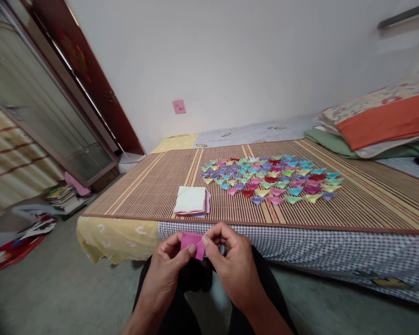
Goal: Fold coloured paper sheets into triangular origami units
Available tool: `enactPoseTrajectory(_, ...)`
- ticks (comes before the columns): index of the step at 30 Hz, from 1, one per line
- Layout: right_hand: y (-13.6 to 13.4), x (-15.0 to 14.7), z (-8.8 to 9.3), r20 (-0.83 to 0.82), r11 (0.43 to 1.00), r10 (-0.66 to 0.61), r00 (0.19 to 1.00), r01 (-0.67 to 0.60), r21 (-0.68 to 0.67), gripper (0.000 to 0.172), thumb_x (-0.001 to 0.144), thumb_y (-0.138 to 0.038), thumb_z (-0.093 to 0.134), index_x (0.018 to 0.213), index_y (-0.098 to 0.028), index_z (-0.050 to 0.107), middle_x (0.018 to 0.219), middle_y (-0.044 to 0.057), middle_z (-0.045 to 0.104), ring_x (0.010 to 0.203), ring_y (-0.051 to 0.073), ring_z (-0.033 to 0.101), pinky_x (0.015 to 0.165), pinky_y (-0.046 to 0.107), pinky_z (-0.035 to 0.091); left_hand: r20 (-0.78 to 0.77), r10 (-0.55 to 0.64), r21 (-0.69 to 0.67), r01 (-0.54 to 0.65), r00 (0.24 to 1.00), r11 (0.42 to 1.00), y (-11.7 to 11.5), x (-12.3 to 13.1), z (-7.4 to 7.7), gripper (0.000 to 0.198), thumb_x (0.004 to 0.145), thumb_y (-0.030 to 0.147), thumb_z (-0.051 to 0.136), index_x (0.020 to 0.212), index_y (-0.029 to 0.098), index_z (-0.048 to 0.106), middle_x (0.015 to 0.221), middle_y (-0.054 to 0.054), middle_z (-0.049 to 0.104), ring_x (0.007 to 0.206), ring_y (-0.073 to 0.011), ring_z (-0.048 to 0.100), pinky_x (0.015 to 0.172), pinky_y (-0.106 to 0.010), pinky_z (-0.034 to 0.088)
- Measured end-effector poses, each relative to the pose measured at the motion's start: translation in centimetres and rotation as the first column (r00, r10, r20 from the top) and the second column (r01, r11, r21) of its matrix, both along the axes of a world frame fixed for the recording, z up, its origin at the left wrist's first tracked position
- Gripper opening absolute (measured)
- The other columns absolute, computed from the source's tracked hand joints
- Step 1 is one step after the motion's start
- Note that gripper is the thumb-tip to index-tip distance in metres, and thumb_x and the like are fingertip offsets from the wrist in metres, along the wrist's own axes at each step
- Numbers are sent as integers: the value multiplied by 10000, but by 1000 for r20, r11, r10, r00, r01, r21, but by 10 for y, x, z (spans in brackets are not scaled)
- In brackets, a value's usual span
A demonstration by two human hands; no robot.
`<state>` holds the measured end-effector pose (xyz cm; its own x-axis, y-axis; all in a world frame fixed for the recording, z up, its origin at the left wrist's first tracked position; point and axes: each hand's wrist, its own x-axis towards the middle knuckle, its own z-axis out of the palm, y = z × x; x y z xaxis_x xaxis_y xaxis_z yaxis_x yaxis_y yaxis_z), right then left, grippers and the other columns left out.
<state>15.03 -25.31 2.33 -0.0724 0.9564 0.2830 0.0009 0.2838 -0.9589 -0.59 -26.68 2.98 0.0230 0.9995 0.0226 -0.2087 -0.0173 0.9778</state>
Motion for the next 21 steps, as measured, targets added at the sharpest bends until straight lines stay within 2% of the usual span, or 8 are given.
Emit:
enactPoseTrajectory(3,1,5,0,-13,990,128,992,-129,-55,208,909,-316,610,735,-204,587,650,-22,547,612,148,520,579,263,419,-34,-56,5,56,998,998,0,-8,1,289,762,327,847,675,145,640,654,20,557,633,-108,446,621,-210,382)
enactPoseTrajectory(6,2,7,1,-63,967,233,970,-238,-94,220,903,-326,593,722,-202,573,640,-28,519,605,142,499,573,257,410,-1,-108,-26,108,994,994,2,-12,-1,271,737,311,867,701,139,661,663,16,578,625,-103,456,615,-207,379)
enactPoseTrajectory(10,1,4,-1,-121,978,179,976,-190,-87,232,919,-346,613,742,-199,590,664,-23,545,619,142,522,588,253,431,158,-47,-83,60,986,995,2,-2,-3,258,726,325,875,759,126,715,660,-6,636,596,-97,483,597,-206,391)
enactPoseTrajectory(14,0,-1,-7,-171,986,130,977,-144,-78,245,920,-368,634,743,-201,605,687,-6,602,655,162,584,632,270,478,223,-21,-96,44,975,994,2,6,-3,264,719,339,879,783,120,744,688,-44,688,620,-118,548,545,-196,388)
enactPoseTrajectory(16,1,-1,-9,-121,985,137,983,-148,-86,241,906,-353,643,723,-201,604,662,-8,598,635,163,575,608,269,465,198,38,-94,-20,979,995,3,5,-3,280,730,364,874,761,129,726,636,-21,664,575,-102,534,520,-183,364)
enactPoseTrajectory(18,2,0,-10,-59,983,154,986,-159,-90,183,901,-338,652,787,-195,649,697,1,624,656,169,584,620,275,465,102,68,-74,-61,992,995,3,0,-4,308,750,391,862,739,132,696,560,16,612,485,-68,476,496,-174,328)
enactPoseTrajectory(21,5,3,-6,-34,989,127,991,-130,-70,170,906,-348,674,968,-195,713,821,23,680,754,189,620,687,292,488,-66,27,-56,-31,997,998,3,-7,-4,356,771,437,843,729,136,659,509,38,580,401,-47,419,461,-176,290)
